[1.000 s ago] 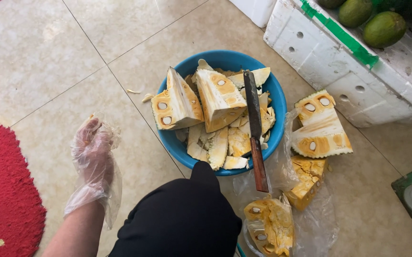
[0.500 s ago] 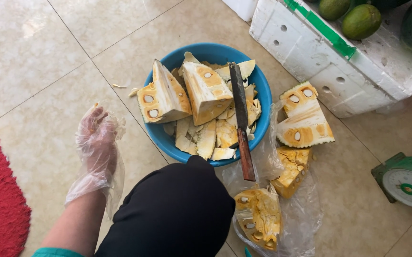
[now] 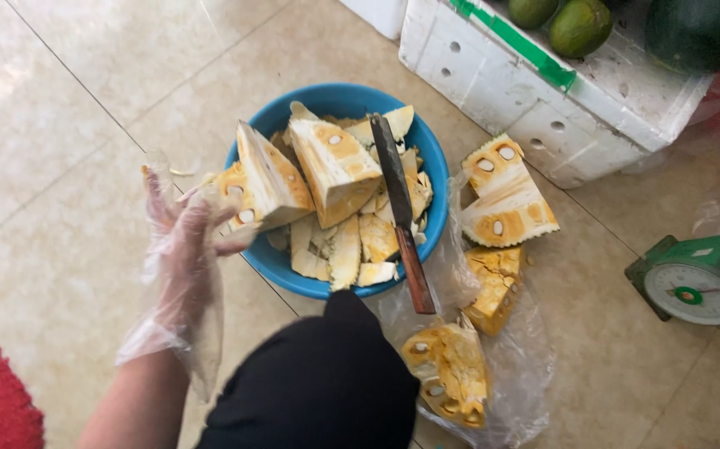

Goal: Cutting and packing jackfruit into plastic containers

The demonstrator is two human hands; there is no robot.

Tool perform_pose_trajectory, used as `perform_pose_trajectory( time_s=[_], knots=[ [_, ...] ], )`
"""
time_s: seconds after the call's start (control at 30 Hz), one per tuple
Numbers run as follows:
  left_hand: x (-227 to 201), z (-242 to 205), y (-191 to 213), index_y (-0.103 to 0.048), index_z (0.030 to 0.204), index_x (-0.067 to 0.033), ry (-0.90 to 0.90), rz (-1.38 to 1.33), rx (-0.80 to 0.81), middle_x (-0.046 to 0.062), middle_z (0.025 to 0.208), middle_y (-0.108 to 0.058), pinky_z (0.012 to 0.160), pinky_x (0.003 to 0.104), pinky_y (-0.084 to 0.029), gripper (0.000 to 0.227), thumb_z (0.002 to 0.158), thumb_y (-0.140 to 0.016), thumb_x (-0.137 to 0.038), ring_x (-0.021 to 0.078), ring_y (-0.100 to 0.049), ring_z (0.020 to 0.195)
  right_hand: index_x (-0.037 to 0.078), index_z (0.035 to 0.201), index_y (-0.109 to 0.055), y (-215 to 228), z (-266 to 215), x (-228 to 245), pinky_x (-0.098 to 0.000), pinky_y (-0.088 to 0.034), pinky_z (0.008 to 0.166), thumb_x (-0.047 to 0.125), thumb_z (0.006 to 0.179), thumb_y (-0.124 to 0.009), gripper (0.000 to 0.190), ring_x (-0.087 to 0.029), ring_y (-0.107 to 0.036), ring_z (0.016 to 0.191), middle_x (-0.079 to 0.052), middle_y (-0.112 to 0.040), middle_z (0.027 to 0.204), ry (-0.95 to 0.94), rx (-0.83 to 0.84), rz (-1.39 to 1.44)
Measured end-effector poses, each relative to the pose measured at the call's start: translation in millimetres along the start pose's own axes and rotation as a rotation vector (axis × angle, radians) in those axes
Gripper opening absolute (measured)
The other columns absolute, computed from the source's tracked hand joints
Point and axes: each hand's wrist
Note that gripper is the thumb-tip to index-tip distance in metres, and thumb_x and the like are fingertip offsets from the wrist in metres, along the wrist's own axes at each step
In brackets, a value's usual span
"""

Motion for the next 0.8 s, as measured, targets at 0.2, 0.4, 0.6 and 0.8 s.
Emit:
perform_pose_trajectory(
  time_s=[0.2, 0.4, 0.6, 0.8],
  knots=[
    [-36, 29, -38, 0.009, 0.166, -0.0272, 0.026, -0.005, 0.098, 0.014, 0.148, -0.041, 0.069, 0.034, -0.065, 0.106, 0.089, -0.061, -0.046, 0.0255, -0.068, 0.121, 0.010, 0.140, -0.066, -181, -3, 141, -0.0369, -0.057, 0.079, 0.008, 0.096, -0.066, 0.045, -0.026, -0.072, 0.092, -0.015, -0.076, 0.107, -0.018, 0.085, -0.090],
    [-10, 73, 10, -0.016, 0.168, -0.0210, 0.128, 0.272, -0.071, 0.009, 0.118, -0.050, 0.078, 0.033, -0.049, 0.096, 0.086, -0.064, -0.036, 0.0168, -0.057, 0.097, 0.032, 0.139, -0.056, -320, 47, 124, -0.0454, -0.052, 0.086, 0.056, 0.088, -0.065, 0.057, -0.027, -0.067, 0.110, 0.000, -0.067, 0.119, 0.055, 0.190, -0.618],
    [-5, 80, 32, -0.063, 0.143, -0.0175, 0.712, 0.659, 0.036, 0.009, 0.120, -0.074, 0.089, 0.037, -0.054, 0.062, 0.089, -0.057, -0.049, 0.0221, -0.069, 0.101, 0.033, 0.151, -0.045, -353, 41, 117, -0.0488, -0.050, 0.098, 0.055, 0.087, -0.066, 0.070, -0.030, -0.060, 0.132, -0.001, -0.061, 0.147, -0.202, 0.226, -0.615],
    [-23, 84, 7, -0.057, 0.141, -0.0138, 0.872, 0.440, 0.131, 0.013, 0.123, -0.074, 0.087, 0.040, -0.056, 0.061, 0.087, -0.054, -0.043, 0.0271, -0.070, 0.104, 0.033, 0.147, -0.055, -347, 49, 133, -0.0426, -0.052, 0.088, 0.040, 0.079, -0.066, 0.070, -0.029, -0.072, 0.109, -0.001, -0.077, 0.126, -0.348, 0.151, -0.609]
  ],
)
Point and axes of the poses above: each hand's wrist, its own z-axis towards the middle knuckle, its own y-axis out of the back of the hand, x = y × z
